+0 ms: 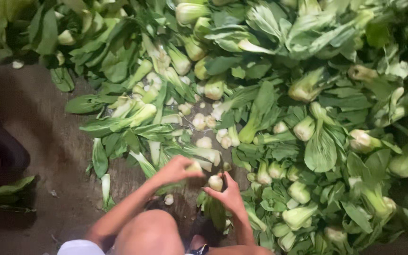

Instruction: The person sits on the floor among large piles of leafy green vegetables and uses a small knife to trim the root ends off each head, one at a time, tossing trimmed heads aside and pulling new ones from the pile.

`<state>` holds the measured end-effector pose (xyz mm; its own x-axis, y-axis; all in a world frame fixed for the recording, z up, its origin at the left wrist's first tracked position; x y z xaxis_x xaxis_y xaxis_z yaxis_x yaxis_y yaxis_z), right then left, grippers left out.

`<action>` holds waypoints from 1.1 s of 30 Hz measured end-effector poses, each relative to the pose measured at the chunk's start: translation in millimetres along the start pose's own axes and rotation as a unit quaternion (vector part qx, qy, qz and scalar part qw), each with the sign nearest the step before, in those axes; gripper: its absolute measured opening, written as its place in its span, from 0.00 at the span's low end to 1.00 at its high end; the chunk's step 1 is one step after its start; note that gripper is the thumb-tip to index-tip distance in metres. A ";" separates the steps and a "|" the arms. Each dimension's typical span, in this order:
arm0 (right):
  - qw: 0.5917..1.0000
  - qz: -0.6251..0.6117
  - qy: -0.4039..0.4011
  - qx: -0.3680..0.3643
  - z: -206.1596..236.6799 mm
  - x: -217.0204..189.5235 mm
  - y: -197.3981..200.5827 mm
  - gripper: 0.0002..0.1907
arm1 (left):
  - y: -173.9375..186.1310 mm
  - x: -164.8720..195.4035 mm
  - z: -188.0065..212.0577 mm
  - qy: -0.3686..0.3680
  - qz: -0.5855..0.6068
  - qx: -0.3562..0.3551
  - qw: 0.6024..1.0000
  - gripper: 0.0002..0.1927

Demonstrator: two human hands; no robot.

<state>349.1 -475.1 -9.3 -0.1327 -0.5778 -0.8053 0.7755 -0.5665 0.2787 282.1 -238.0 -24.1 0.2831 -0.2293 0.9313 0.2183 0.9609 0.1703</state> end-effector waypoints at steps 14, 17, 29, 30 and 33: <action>0.907 -0.418 -0.043 0.014 6.4 38.2 -13.4 0.29 | 65.6 -23.5 -27.5 -0.099 -0.224 0.177 0.953 0.21; 0.907 -0.421 0.020 0.023 13.3 43.0 15.9 0.29 | 35.2 -12.8 -76.6 -0.154 -0.209 0.118 0.958 0.15; 0.884 -0.467 0.027 0.005 -34.9 89.7 23.5 0.26 | -21.0 16.0 -201.7 -0.213 -0.479 -0.048 0.850 0.30; 0.879 -0.476 0.032 0.000 -34.0 90.3 25.8 0.25 | -20.6 19.2 -200.6 -0.212 -0.486 -0.047 0.847 0.34; 0.865 -0.498 0.053 -0.025 -26.7 90.5 30.4 0.23 | -22.0 25.2 -196.4 -0.177 -0.522 -0.069 0.832 0.40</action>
<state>377.2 -529.0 -87.7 -0.6958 0.2416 -0.6764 0.3343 -0.7245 -0.6027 467.9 -295.4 -67.7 -0.4147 -0.8440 0.3402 0.2854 0.2344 0.9293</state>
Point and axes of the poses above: each hand's wrist, its own z-axis away from the middle knuckle, its own y-axis out of the back of the hand, x = y × z, the point moved 3 cm from there along -z, towards the middle knuckle, and after that the axes turned 7 degrees about -x, right-handed, at the moved point
